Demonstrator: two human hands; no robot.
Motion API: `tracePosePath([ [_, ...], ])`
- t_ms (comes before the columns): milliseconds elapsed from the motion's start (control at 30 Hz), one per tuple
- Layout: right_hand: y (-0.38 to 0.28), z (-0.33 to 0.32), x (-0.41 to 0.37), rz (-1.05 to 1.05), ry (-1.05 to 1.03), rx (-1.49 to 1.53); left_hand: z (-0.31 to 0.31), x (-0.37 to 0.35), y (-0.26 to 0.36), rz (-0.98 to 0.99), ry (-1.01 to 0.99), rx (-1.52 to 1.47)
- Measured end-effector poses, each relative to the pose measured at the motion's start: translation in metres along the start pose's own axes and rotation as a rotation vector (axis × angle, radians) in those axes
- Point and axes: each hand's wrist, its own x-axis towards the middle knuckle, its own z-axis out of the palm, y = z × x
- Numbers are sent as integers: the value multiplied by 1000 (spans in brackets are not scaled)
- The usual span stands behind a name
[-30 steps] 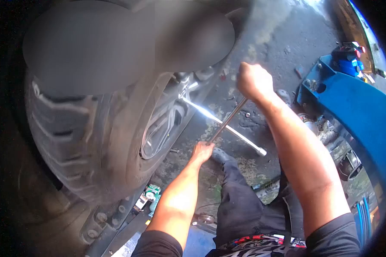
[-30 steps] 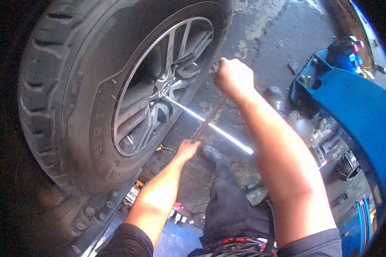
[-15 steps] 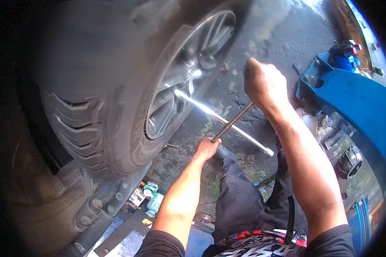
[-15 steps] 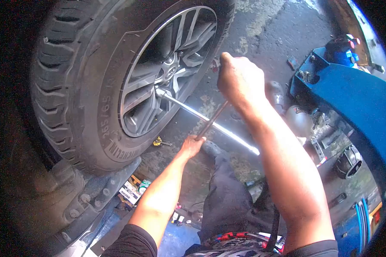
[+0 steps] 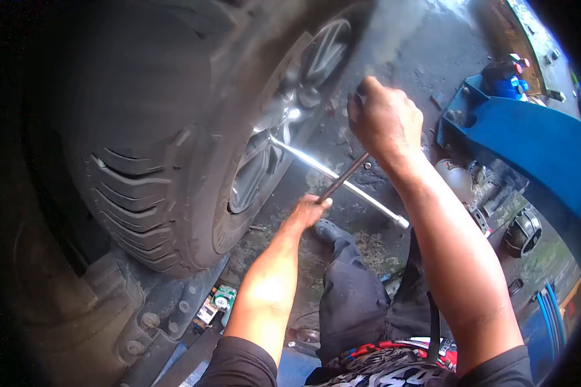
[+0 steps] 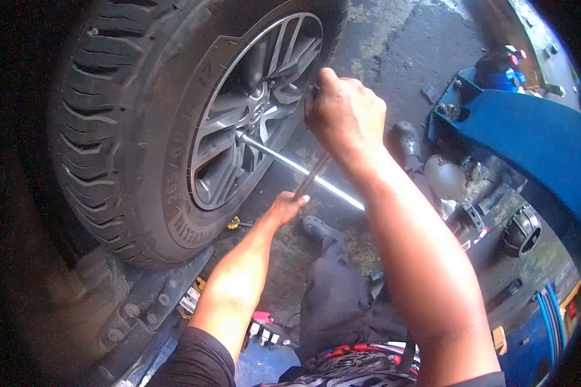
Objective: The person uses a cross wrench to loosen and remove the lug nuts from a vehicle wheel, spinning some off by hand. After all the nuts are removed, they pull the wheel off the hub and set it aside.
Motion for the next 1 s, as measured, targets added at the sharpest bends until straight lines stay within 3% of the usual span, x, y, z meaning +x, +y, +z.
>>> tracePosePath([
  [433, 6, 5, 17, 10, -137, -162, 7, -16, 18, -136, 80, 0],
  [600, 8, 17, 24, -25, -147, -77, 2, -26, 25, -249, 71, 7],
  [700, 14, 6, 18, -80, -115, -45, 9, -25, 27, -231, 137, 0],
  [767, 16, 0, 14, -135, -179, -73, 12, -21, 31, -176, 153, -66],
  [833, 16, -12, 13, -198, -368, -175, 14, -24, 21, -167, 191, -99],
  [900, 25, -15, 6, -258, -396, -140, 24, -11, 2, -101, 189, -49],
  [1000, 34, -29, -9, -249, -329, -158, 32, -21, 22, -30, 149, -45],
])
